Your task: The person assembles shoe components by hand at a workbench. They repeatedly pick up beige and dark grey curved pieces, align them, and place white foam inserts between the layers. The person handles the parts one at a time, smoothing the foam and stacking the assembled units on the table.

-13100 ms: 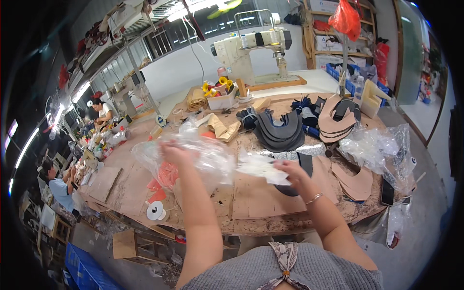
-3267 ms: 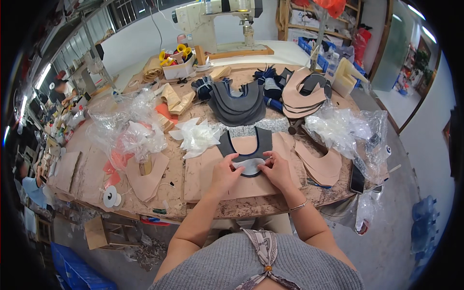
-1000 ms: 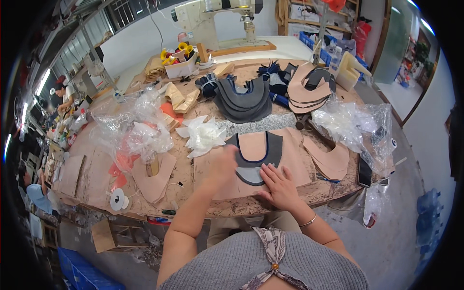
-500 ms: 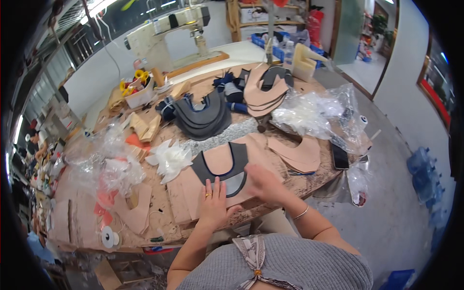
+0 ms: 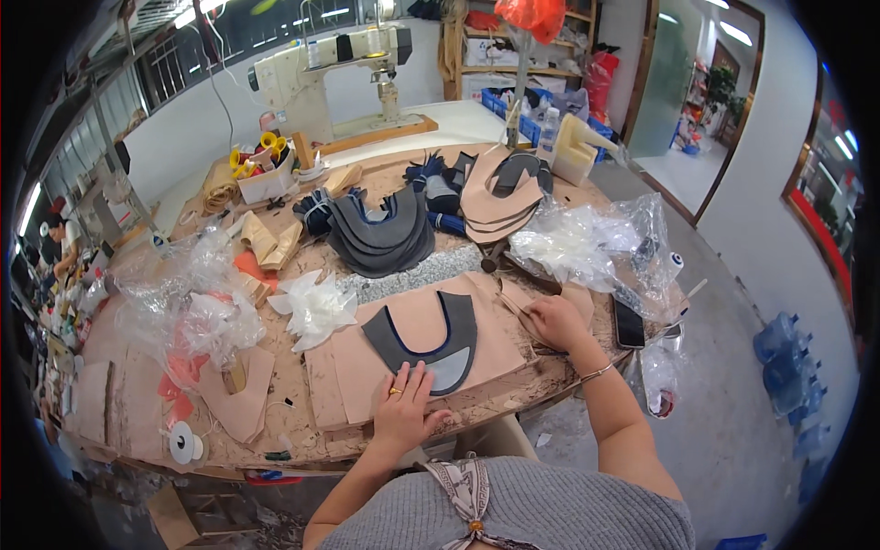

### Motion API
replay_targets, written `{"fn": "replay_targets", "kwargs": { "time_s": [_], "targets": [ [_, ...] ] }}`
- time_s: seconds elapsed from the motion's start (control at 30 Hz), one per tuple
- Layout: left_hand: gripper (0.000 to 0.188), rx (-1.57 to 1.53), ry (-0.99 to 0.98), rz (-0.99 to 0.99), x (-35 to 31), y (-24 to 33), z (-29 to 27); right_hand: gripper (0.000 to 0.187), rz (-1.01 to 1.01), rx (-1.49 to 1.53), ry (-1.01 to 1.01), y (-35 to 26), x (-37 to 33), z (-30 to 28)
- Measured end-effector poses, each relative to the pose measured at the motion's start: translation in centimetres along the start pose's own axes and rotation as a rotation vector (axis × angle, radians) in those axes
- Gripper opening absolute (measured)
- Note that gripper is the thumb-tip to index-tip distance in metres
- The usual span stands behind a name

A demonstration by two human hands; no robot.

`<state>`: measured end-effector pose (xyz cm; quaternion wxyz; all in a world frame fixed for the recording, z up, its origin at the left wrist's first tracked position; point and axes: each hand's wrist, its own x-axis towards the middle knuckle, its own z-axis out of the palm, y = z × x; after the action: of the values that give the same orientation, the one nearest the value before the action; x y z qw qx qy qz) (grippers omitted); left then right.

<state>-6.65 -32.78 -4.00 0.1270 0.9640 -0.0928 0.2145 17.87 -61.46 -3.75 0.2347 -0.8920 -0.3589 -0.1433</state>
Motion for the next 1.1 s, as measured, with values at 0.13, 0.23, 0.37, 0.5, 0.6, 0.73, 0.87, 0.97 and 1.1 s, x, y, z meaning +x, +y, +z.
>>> {"fn": "replay_targets", "kwargs": {
  "time_s": [0.13, 0.23, 0.37, 0.5, 0.6, 0.73, 0.87, 0.97, 1.1],
  "targets": [
    [0.067, -0.029, 0.021, 0.008, 0.1, 0.0, -0.6, 0.006, 0.102, -0.257, 0.248, -3.7, 1.7, -4.7],
    [0.056, -0.215, 0.152, 0.053, 0.0, -0.3, -0.4, 0.002, 0.157, -0.051, 0.626, -2.8, 3.3, -6.3],
    [0.045, -1.103, 0.282, -0.136, 2.0, 4.7, -2.3, 0.007, -0.03, -0.05, 0.402, -14.3, 3.5, -9.5],
    [0.036, -2.248, 0.086, -0.449, 3.4, 4.3, 1.7, 0.025, -0.504, 0.245, 0.129, -20.8, 0.3, -3.9],
    [0.026, -2.189, 0.285, -0.756, 4.7, 3.0, -0.1, 0.022, -0.344, 0.389, 0.209, -19.5, -1.4, -4.6],
    [0.026, -2.146, 0.317, -0.714, 3.7, 3.6, -2.8, 0.032, 0.342, 0.665, -0.649, -15.6, -5.0, -6.0],
    [0.027, -2.104, 0.265, -0.68, 4.2, 4.1, -3.0, 0.059, 0.722, 1.621, -0.586, -15.3, -4.4, -1.4],
    [0.031, -1.745, 0.304, -0.626, 6.9, 2.2, -4.3, 0.034, 0.527, 1.673, -0.322, -13.4, 0.7, 0.5],
    [0.038, -0.984, 0.194, -0.502, 8.6, -3.9, -4.2, 0.031, 0.362, 1.303, -0.109, -15.2, 4.1, -0.6]
  ]
}}
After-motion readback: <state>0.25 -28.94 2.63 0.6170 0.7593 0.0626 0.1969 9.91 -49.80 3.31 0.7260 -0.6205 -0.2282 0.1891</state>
